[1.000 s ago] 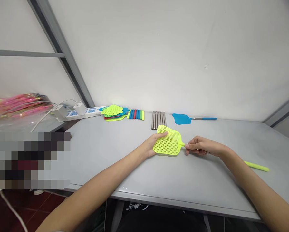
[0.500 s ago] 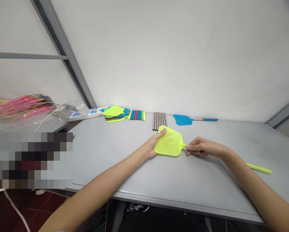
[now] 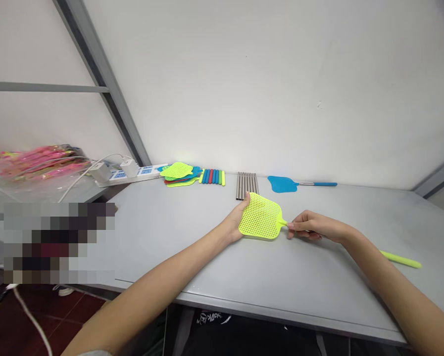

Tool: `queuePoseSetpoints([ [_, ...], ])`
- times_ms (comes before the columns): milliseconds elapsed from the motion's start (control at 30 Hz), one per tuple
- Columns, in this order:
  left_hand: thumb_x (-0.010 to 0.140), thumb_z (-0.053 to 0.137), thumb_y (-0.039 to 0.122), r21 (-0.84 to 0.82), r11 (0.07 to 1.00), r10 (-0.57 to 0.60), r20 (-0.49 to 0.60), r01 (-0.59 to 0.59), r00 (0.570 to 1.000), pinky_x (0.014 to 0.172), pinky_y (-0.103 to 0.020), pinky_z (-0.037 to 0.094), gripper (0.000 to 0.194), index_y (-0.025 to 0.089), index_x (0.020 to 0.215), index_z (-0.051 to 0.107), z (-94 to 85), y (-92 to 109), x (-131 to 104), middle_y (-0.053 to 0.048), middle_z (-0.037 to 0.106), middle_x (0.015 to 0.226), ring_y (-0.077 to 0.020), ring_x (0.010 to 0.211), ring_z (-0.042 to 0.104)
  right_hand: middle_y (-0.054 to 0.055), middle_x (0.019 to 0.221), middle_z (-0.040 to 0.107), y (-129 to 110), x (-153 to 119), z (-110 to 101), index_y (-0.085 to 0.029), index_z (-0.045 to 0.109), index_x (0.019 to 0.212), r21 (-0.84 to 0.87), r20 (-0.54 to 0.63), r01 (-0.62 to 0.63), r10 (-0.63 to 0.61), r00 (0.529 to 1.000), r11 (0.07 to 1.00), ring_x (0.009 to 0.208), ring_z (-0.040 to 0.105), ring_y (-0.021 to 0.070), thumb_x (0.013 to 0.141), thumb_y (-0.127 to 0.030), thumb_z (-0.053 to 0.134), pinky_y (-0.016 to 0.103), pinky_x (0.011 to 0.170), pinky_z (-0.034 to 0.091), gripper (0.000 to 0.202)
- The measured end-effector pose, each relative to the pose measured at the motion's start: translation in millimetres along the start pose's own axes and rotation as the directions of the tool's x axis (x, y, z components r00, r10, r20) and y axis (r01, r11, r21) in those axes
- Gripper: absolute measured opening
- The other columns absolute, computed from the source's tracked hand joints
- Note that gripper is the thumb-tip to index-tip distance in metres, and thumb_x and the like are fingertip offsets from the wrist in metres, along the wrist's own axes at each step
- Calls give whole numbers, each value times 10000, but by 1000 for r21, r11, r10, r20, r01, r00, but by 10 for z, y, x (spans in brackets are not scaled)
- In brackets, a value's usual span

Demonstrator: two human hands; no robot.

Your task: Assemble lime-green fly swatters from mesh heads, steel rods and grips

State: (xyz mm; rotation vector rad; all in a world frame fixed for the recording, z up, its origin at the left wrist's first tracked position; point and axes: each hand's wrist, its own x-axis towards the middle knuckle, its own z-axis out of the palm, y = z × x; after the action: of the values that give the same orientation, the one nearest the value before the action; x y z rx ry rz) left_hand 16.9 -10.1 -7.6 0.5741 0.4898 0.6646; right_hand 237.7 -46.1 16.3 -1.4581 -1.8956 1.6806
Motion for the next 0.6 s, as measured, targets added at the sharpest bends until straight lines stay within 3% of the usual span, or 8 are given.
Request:
queuePoseSetpoints([
  [600,763,442,508,-13,997,71,18,-71,997,824,-352,421,442,106,858,597,8,-14,1,-110,645,872,-223,838,598,-59,463,320,-9,4,8,-106,653,708,13,-7,3,-3,1000,1000,393,242,53,736,-481,519,230,387,145,399],
])
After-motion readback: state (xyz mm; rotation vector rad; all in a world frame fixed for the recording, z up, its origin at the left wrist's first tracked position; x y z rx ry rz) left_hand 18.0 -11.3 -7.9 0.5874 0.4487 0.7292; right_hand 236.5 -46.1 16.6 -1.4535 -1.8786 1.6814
